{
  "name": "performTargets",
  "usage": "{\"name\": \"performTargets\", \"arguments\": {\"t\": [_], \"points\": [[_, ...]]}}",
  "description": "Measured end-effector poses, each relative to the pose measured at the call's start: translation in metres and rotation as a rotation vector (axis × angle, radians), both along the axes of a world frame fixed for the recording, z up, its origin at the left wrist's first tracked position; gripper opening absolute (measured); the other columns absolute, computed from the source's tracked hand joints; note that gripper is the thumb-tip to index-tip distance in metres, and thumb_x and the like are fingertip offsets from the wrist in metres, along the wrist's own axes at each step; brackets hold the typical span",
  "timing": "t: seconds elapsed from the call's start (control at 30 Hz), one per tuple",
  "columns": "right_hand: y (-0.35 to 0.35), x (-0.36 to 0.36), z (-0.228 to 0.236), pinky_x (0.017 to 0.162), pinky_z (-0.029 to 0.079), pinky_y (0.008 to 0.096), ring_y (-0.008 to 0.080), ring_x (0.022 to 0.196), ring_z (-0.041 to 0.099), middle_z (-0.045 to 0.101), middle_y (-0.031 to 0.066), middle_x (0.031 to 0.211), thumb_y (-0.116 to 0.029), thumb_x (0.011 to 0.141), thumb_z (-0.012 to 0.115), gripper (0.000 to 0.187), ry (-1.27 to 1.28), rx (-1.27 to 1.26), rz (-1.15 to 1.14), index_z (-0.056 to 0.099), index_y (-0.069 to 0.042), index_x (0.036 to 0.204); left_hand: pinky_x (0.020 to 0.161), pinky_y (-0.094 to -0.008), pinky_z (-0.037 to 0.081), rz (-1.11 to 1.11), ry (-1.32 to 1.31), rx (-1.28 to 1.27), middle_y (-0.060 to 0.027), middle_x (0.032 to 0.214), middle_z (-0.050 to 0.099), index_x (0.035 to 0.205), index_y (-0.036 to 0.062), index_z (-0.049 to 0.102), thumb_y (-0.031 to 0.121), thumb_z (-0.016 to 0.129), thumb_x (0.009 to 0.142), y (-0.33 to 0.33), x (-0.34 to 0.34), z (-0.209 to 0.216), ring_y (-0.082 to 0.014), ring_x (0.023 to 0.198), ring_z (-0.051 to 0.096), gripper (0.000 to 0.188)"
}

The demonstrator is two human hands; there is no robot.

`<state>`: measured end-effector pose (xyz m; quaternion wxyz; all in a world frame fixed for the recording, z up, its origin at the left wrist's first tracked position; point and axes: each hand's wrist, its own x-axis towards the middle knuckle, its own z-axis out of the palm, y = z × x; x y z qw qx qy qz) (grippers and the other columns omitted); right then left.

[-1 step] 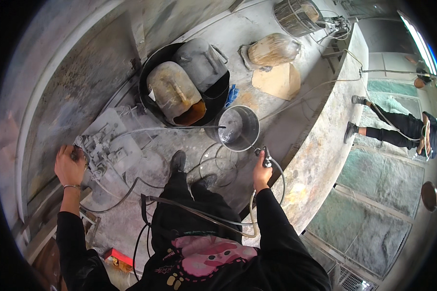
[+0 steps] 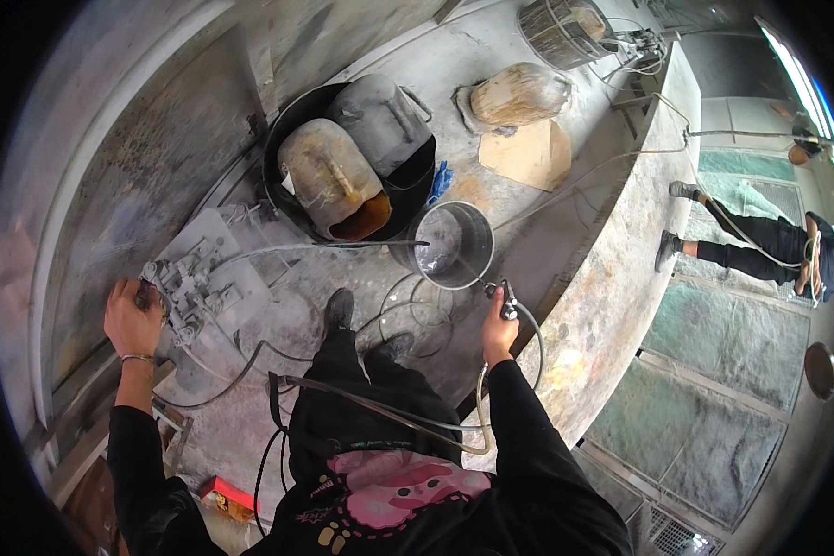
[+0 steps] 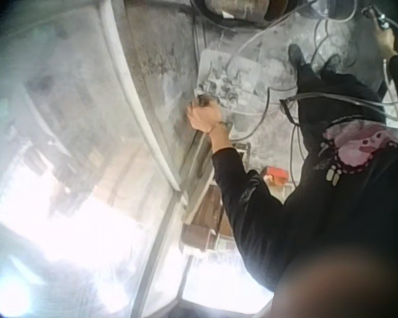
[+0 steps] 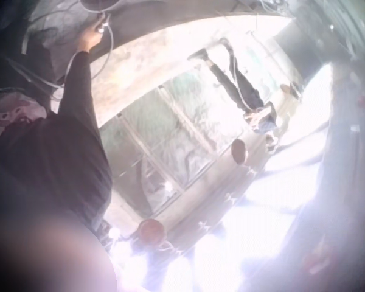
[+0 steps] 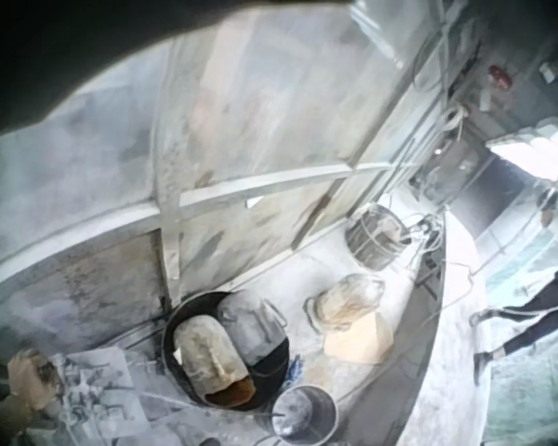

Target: The person uses a spray gun to rinse a metal bucket and a large container, then sprays the floor and a nearby workbench. They adjust a valve on a wall-mounted manifold and continue rinsing the bucket and container. Another person is visible in the background also using a spray gun.

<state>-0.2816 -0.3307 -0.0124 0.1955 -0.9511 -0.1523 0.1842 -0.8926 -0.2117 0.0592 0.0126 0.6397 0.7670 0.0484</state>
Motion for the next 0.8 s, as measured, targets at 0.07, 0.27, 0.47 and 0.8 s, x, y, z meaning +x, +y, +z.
{"name": "performTargets", "arguments": {"t": [0.07,0.27,0.47,0.8], "points": [[-0.004,0.003,0.002,0.090,0.054,0.0482,0.0358,0.100,0.074,0.078,0.0240,0.103,-0.076,0.094,0.065,0.082,0.042,-0.035,-0.026,0.077,0.002,0.117,0.080,-0.0488,0.054,0.005,-0.003,-0.026,-0.0126,0.099,0.069,0.093,0.0040,0.072,0.023,0.075,0.089,0.000,0.000,0.000,-0.0389,0.096,0.068,0.020],[-0.013,0.007,0.001,0.090,0.054,0.0501,0.0396,0.099,0.076,0.078,0.0276,0.098,-0.073,0.094,0.067,0.080,0.022,-0.014,-0.074,0.079,0.005,0.103,0.081,-0.0484,0.055,0.004,0.039,0.007,-0.0125,0.100,0.070,0.093,0.0045,0.072,0.023,0.074,0.090,-0.003,0.004,0.001,-0.0388,0.097,0.068,0.019],[-0.017,0.006,0.004,0.089,0.054,0.0509,0.0407,0.097,0.076,0.077,0.0280,0.093,-0.073,0.096,0.065,0.080,-0.004,0.023,-0.049,0.079,0.006,0.100,0.081,-0.0493,0.055,0.021,0.019,0.019,-0.0137,0.100,0.070,0.093,0.0047,0.073,0.024,0.073,0.091,-0.004,0.005,-0.002,-0.0400,0.097,0.068,0.019],[-0.023,0.011,-0.001,0.087,0.054,0.0520,0.0433,0.095,0.075,0.077,0.0291,0.089,-0.074,0.095,0.065,0.083,0.005,-0.012,-0.059,0.079,0.007,0.095,0.081,-0.0499,0.055,0.052,0.038,-0.036,-0.0133,0.098,0.069,0.093,0.0052,0.072,0.026,0.072,0.094,-0.004,0.007,-0.002,-0.0394,0.096,0.068,0.021]]}}
